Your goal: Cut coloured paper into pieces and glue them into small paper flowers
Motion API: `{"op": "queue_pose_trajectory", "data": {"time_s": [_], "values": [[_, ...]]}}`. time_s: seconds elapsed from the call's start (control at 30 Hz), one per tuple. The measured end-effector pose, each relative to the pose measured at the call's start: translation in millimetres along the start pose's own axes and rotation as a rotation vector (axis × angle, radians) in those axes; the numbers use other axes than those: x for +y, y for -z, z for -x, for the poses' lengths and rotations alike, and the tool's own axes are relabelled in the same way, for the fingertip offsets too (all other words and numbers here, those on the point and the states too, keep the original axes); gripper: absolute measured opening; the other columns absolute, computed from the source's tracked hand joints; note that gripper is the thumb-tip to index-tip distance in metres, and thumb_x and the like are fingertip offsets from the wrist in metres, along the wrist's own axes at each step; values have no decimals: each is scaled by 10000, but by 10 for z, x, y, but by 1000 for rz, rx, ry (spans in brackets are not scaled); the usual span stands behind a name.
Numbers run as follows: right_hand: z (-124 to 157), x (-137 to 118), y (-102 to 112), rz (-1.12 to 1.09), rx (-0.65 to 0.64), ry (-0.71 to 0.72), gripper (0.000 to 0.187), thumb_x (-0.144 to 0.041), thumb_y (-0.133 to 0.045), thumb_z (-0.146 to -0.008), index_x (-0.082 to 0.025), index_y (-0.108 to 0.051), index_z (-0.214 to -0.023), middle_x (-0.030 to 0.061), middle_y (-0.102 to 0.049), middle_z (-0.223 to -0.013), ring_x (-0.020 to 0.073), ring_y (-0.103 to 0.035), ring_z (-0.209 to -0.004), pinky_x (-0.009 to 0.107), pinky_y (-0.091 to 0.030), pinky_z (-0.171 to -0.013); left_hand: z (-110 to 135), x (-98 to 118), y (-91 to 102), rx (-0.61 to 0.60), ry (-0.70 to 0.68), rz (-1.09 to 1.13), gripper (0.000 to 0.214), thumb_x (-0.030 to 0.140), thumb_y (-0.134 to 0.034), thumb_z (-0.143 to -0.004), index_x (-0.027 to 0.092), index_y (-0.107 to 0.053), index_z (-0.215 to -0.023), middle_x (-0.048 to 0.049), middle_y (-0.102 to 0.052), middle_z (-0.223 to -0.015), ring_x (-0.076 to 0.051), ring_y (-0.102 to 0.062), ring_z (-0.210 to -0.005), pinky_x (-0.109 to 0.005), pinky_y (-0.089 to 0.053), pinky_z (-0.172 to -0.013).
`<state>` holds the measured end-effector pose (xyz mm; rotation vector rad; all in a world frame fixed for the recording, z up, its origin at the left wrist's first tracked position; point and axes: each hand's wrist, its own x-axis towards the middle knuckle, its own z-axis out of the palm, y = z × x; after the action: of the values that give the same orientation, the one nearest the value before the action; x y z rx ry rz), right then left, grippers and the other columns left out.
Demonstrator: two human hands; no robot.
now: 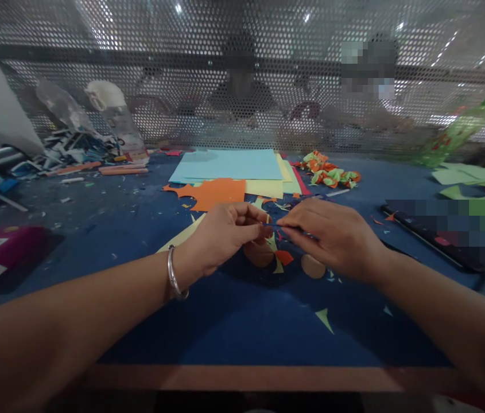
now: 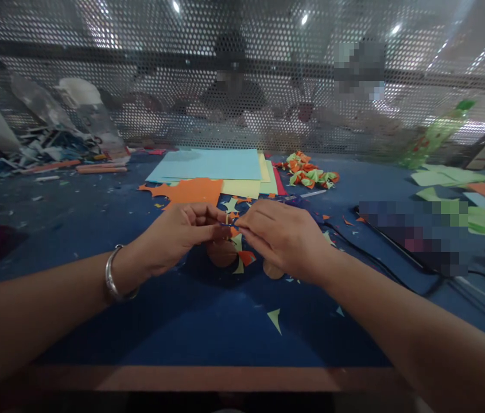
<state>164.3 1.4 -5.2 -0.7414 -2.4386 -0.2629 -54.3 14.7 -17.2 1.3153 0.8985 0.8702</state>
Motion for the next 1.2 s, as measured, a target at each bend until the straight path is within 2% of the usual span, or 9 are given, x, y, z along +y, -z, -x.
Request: {"op": "queue_pose_trajectory", "data": {"time_s": [0.4,0.47,0.6,0.7,0.9,1.1,1.2], "values": [[23,-3,0,-89,-42,-57,177,-200,-537,-989,-130,-700,-991,94,-725,-870,201,-662,-818,330,-513,-759,101,101,-85,-31,131,61,156,105,-768,-793,127,-628,-857,0,-719,-674,-96,-671,-595,-206,-526,-618],[24,-12,8,-110,-47,-55,173,-197,-535,-988,-138,-698,-994,89,-722,-860,202,-664,-818,330,-511,-756,100,101,-86,-47,133,73,120,172,-749,-840,115,-645,-820,-19,-729,-678,-97,-671,-575,-209,-536,-609],[26,-34,5,-141,-43,-47,166,-180,-529,-989,-133,-688,-994,94,-722,-872,200,-670,-826,323,-515,-754,87,103,-89,-13,183,106,366,415,-612,-955,105,-700,-782,-65,-740,-648,-120,-677,-528,-206,-514,-519],[32,-49,-4,-147,-43,-27,161,-170,-528,-985,-128,-683,-989,108,-724,-881,210,-674,-838,328,-519,-757,93,107,-83,-4,221,86,394,464,-631,-935,109,-726,-792,-77,-753,-656,-142,-702,-553,-206,-511,-510],[43,-66,6,-164,-78,-32,169,-183,-512,-991,-138,-676,-994,99,-720,-866,208,-650,-810,334,-513,-757,134,142,-58,-81,191,10,358,407,-745,-860,108,-699,-669,-62,-750,-650,-104,-692,-576,-178,-528,-580],[50,-68,6,-177,-72,-31,169,-192,-514,-992,-146,-675,-976,96,-715,-855,207,-649,-803,332,-506,-735,145,198,-42,-101,229,-25,245,285,-810,-795,118,-670,-682,-43,-754,-666,-101,-697,-594,-170,-519,-576],[51,-73,6,-193,-83,-40,174,-204,-510,-996,-158,-674,-961,87,-711,-842,201,-637,-779,332,-501,-720,144,201,-30,-109,203,-93,199,277,-786,-814,121,-691,-735,-48,-762,-701,-107,-712,-633,-175,-532,-603]]}}
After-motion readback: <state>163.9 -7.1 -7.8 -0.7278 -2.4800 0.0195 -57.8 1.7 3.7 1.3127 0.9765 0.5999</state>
